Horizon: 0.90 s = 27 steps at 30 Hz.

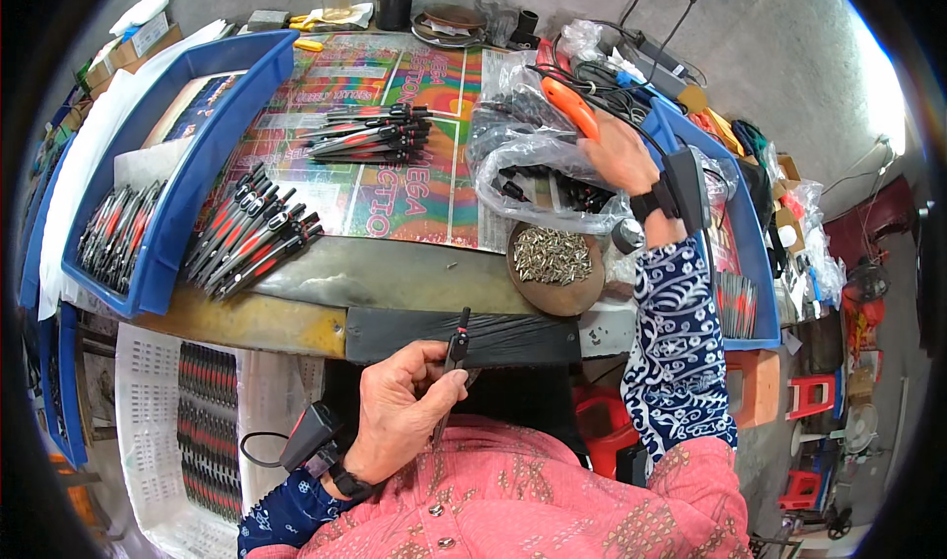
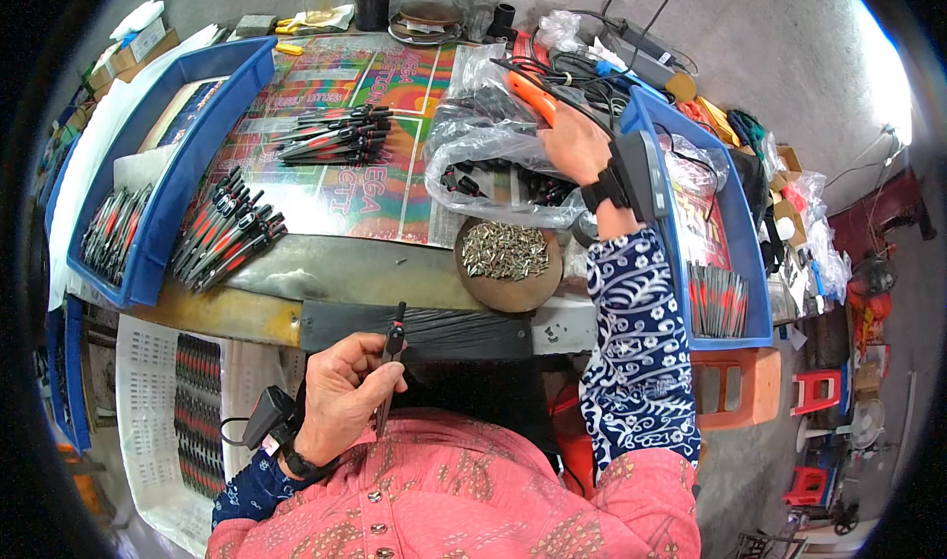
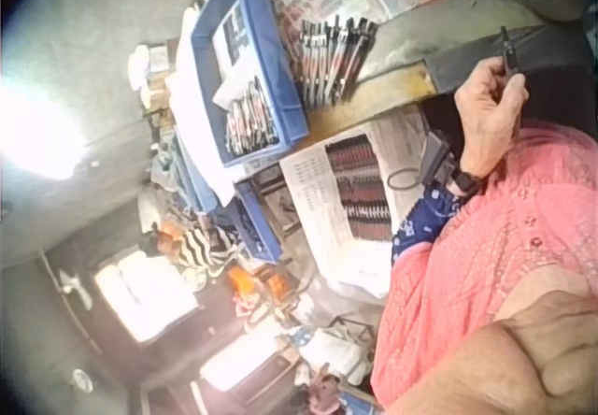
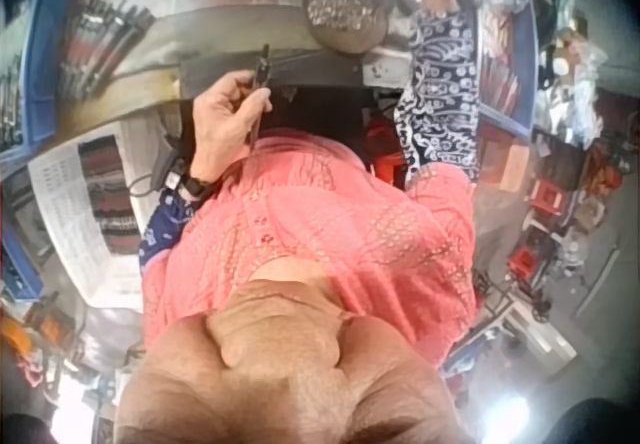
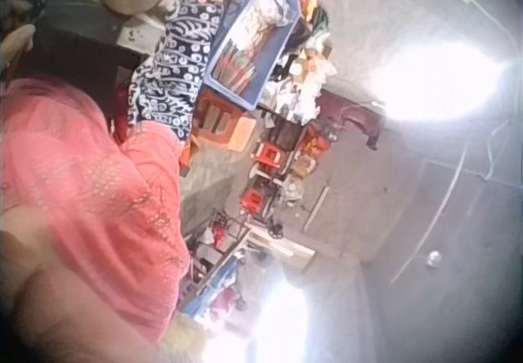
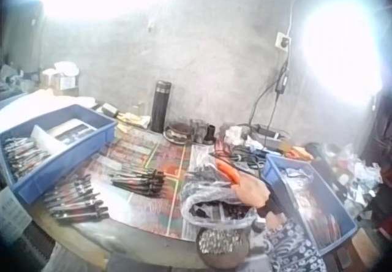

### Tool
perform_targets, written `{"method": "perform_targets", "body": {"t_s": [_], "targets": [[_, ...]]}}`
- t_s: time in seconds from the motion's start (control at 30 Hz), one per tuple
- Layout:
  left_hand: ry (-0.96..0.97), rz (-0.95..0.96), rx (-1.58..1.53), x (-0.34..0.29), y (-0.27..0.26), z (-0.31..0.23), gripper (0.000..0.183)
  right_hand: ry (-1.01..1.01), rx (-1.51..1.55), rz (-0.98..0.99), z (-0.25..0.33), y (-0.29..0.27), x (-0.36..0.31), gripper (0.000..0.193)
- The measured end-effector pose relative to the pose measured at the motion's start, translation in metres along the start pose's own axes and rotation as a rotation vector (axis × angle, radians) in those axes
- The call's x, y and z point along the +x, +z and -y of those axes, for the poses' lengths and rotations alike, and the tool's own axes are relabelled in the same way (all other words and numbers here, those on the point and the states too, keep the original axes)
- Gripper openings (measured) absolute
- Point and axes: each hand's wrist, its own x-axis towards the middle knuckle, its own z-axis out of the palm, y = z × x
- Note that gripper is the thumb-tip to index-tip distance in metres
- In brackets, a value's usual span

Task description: The person assembles pens by inserting small metal parts into pen bodies, using pliers to secure components, and placing finished pens into a white basket lined with bubble wrap. The person also handles bubble wrap and organizes completed pens on the table.

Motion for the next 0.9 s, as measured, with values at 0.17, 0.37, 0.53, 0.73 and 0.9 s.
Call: {"method": "perform_targets", "body": {"t_s": [0.17,0.37,0.53,0.73,0.9], "targets": [[0.030,-0.014,0.016,0.001,0.001,-0.001,0.020,-0.173,-0.025,-0.001,0.027,-0.008,-0.058,0.052],[0.078,-0.046,0.046,-0.002,-0.001,-0.005,0.021,-0.515,0.350,-0.108,0.080,-0.020,-0.118,0.035],[0.113,-0.090,-0.013,-0.004,0.003,-0.005,0.020,-0.482,0.544,-0.125,0.122,-0.015,-0.170,0.016],[0.201,-0.171,0.151,-0.008,0.011,-0.005,0.022,-0.436,0.730,-0.182,0.144,0.007,-0.195,0.016],[0.357,-0.194,0.383,-0.009,0.013,-0.004,0.026,-0.437,0.766,-0.271,0.145,0.014,-0.199,0.018]]}}
